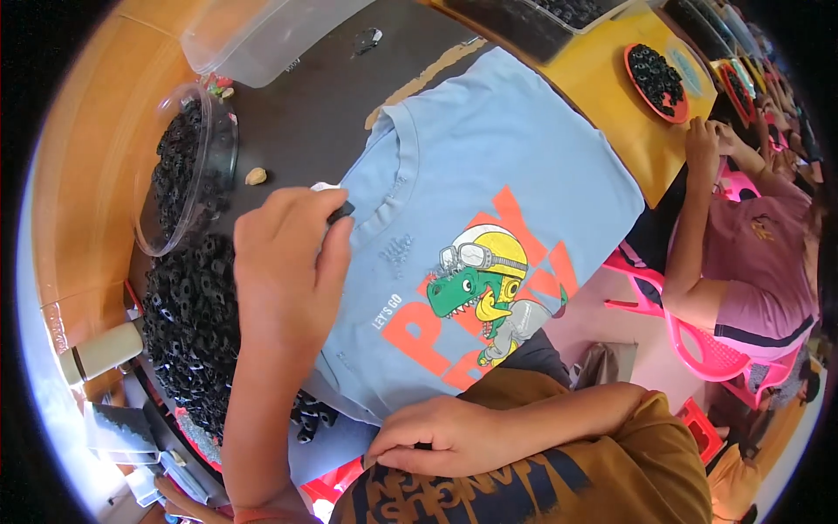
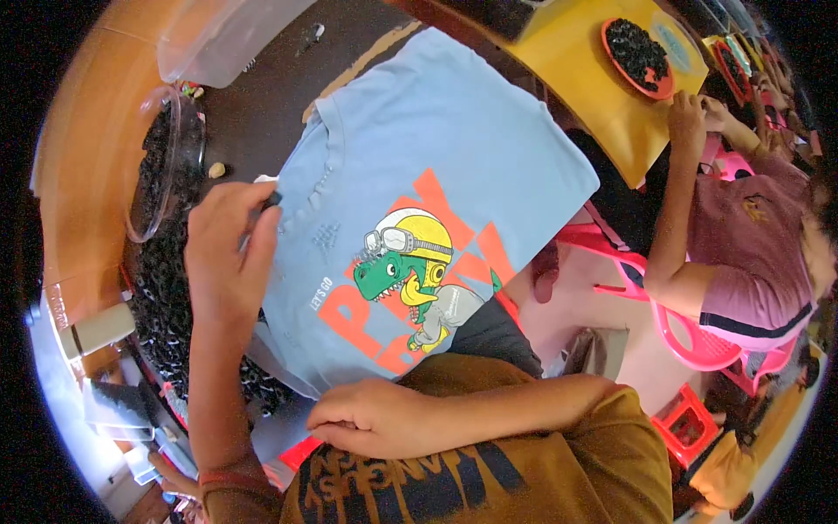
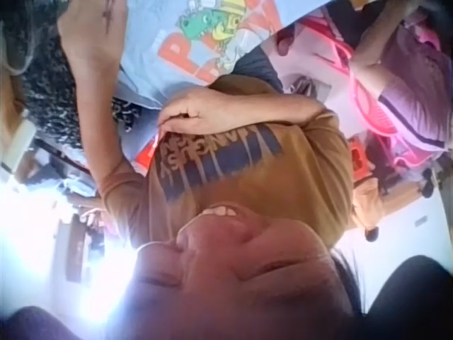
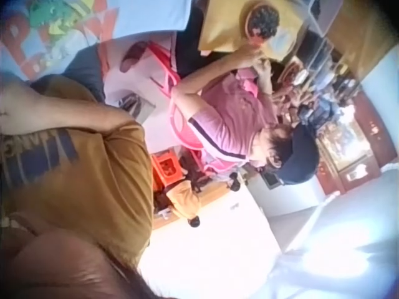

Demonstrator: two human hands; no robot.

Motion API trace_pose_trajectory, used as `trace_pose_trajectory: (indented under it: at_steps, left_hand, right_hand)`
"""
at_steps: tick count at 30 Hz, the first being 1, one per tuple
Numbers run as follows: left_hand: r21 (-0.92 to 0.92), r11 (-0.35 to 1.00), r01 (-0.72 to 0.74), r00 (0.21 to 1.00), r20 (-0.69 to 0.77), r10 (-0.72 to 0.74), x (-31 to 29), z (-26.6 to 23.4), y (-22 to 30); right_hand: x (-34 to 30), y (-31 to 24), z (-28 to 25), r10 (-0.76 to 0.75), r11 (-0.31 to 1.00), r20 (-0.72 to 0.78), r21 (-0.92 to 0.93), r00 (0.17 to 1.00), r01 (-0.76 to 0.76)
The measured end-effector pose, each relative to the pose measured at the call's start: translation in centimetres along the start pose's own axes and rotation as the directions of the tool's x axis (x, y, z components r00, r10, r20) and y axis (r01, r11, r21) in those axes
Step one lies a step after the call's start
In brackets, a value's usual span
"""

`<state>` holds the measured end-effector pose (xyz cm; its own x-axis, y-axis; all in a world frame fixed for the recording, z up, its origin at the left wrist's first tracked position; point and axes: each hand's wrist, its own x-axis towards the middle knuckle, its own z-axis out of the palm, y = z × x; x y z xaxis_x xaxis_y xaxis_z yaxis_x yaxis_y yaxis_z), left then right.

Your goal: Assembling small black plastic components at a workshop table.

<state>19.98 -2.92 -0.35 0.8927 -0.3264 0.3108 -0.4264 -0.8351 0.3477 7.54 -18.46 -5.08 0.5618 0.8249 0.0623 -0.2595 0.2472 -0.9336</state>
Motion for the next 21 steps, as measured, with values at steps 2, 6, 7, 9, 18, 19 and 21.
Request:
trace_pose_trajectory:
  at_steps: [2, 6, 7, 9, 18, 19, 21]
  left_hand:
    - [-0.298, 0.924, 0.24, 0.971, 0.063, -0.232, -1.3, -1.4, 1.5]
    - [-0.696, 0.525, 0.489, 0.847, 0.236, -0.476, -5.5, -3.7, 4.5]
    - [-0.73, 0.473, 0.494, 0.838, 0.255, -0.483, -7.0, -4.0, 4.9]
    - [-0.81, 0.346, 0.473, 0.832, 0.281, -0.479, -8.6, -3.7, 6.2]
    - [-0.674, 0.511, 0.533, 0.802, 0.21, -0.56, -10.5, -2.3, 5.9]
    - [-0.675, 0.512, 0.531, 0.804, 0.211, -0.556, -9.6, -2.2, 5.6]
    - [-0.372, 0.871, 0.322, 0.944, 0.058, -0.324, -7.3, -2.0, 5.1]
  right_hand:
    - [-0.4, -0.9, -0.5, -0.057, 0.996, -0.176, -0.082, 0.983, 0.043]
    - [-0.4, -2.8, -1.8, -0.147, 0.989, -0.52, -0.062, 0.841, 0.134]
    - [0.0, -3.1, -1.3, -0.155, 0.984, -0.587, -0.019, 0.795, 0.179]
    - [0.5, -3.5, -0.9, -0.146, 0.976, -0.652, 0.026, 0.744, 0.214]
    - [-0.7, -1.7, -1.6, -0.261, 0.956, -0.51, -0.255, 0.82, 0.146]
    - [-0.6, -1.6, -1.4, -0.264, 0.955, -0.513, -0.257, 0.817, 0.147]
    - [-0.3, -1.4, -1.2, -0.378, 0.911, -0.582, -0.374, 0.72, 0.176]
